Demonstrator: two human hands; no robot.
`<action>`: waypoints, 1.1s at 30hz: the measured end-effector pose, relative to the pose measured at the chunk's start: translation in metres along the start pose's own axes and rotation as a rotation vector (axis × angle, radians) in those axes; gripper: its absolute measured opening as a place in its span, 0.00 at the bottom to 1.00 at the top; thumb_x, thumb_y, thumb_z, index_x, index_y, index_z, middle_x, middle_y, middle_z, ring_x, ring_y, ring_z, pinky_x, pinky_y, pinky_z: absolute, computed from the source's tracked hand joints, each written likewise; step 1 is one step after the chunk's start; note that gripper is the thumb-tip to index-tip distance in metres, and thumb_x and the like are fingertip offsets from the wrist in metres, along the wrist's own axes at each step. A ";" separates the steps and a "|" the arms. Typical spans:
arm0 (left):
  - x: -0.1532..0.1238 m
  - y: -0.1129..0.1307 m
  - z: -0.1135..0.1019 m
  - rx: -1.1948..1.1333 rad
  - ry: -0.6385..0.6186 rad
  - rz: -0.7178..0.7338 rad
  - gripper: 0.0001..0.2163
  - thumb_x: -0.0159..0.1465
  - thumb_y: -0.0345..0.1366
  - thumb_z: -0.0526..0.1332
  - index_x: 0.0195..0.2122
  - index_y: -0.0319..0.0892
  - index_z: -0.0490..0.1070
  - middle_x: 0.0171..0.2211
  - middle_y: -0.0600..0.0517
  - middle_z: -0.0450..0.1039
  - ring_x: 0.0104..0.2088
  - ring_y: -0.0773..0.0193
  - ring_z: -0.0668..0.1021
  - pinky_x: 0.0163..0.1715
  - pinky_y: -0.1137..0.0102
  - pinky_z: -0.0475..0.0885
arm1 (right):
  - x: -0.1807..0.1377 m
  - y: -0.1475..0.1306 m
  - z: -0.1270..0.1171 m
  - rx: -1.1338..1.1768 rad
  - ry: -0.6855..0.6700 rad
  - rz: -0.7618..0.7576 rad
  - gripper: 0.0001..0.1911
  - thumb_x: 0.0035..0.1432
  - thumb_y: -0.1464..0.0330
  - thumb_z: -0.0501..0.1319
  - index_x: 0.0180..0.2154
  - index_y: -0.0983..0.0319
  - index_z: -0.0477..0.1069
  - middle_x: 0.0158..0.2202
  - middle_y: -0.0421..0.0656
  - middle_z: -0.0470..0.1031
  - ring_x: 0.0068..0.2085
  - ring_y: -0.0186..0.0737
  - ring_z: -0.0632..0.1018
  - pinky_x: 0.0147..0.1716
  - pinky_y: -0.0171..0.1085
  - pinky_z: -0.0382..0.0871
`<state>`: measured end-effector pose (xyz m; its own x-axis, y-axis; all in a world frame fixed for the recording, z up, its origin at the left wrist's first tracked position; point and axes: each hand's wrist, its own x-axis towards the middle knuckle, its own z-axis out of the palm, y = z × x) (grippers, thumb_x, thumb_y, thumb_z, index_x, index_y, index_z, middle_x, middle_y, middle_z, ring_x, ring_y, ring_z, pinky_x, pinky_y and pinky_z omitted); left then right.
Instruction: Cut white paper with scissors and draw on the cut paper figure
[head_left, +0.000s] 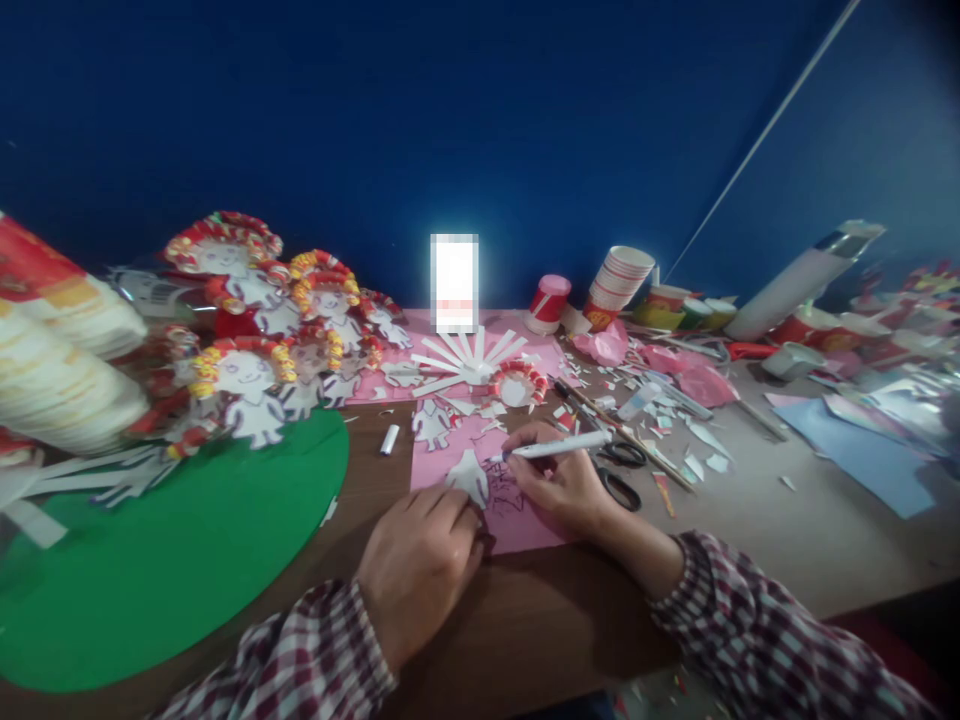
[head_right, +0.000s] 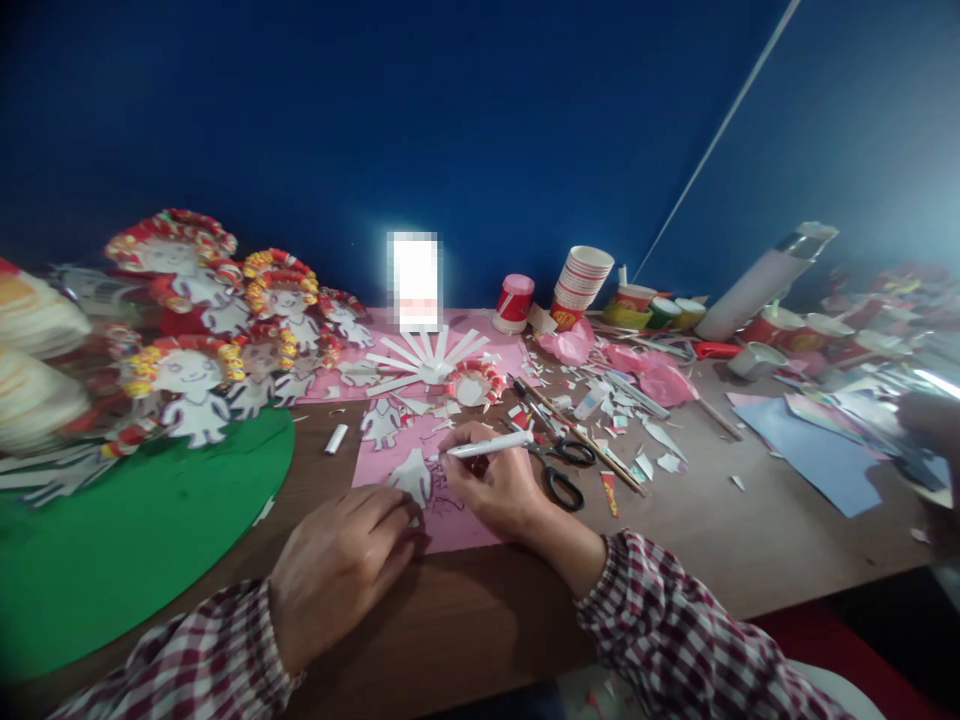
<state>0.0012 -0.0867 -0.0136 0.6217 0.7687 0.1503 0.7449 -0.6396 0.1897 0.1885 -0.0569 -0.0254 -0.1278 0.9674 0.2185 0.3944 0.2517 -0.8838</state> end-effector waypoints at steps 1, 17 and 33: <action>0.000 0.000 0.000 0.000 -0.001 0.004 0.07 0.62 0.34 0.53 0.35 0.41 0.70 0.34 0.49 0.70 0.37 0.57 0.72 0.37 0.60 0.69 | 0.000 -0.001 0.001 -0.009 -0.020 0.000 0.04 0.54 0.70 0.56 0.33 0.63 0.67 0.23 0.38 0.66 0.23 0.29 0.66 0.20 0.27 0.59; 0.002 -0.002 0.000 0.015 0.006 0.022 0.07 0.61 0.34 0.53 0.37 0.40 0.70 0.34 0.48 0.70 0.38 0.57 0.71 0.37 0.60 0.69 | 0.001 -0.011 0.001 -0.149 -0.122 0.008 0.03 0.50 0.69 0.59 0.28 0.63 0.69 0.23 0.38 0.70 0.24 0.31 0.69 0.23 0.28 0.62; 0.001 -0.002 0.000 0.012 -0.004 0.037 0.08 0.63 0.35 0.52 0.38 0.41 0.69 0.36 0.49 0.71 0.39 0.57 0.71 0.38 0.60 0.68 | 0.002 -0.012 0.001 -0.261 -0.140 -0.018 0.03 0.51 0.70 0.58 0.27 0.62 0.68 0.23 0.38 0.71 0.26 0.32 0.70 0.24 0.29 0.62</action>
<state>0.0006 -0.0848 -0.0139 0.6496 0.7448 0.1526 0.7246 -0.6673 0.1723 0.1827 -0.0577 -0.0142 -0.2540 0.9543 0.1575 0.6093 0.2843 -0.7402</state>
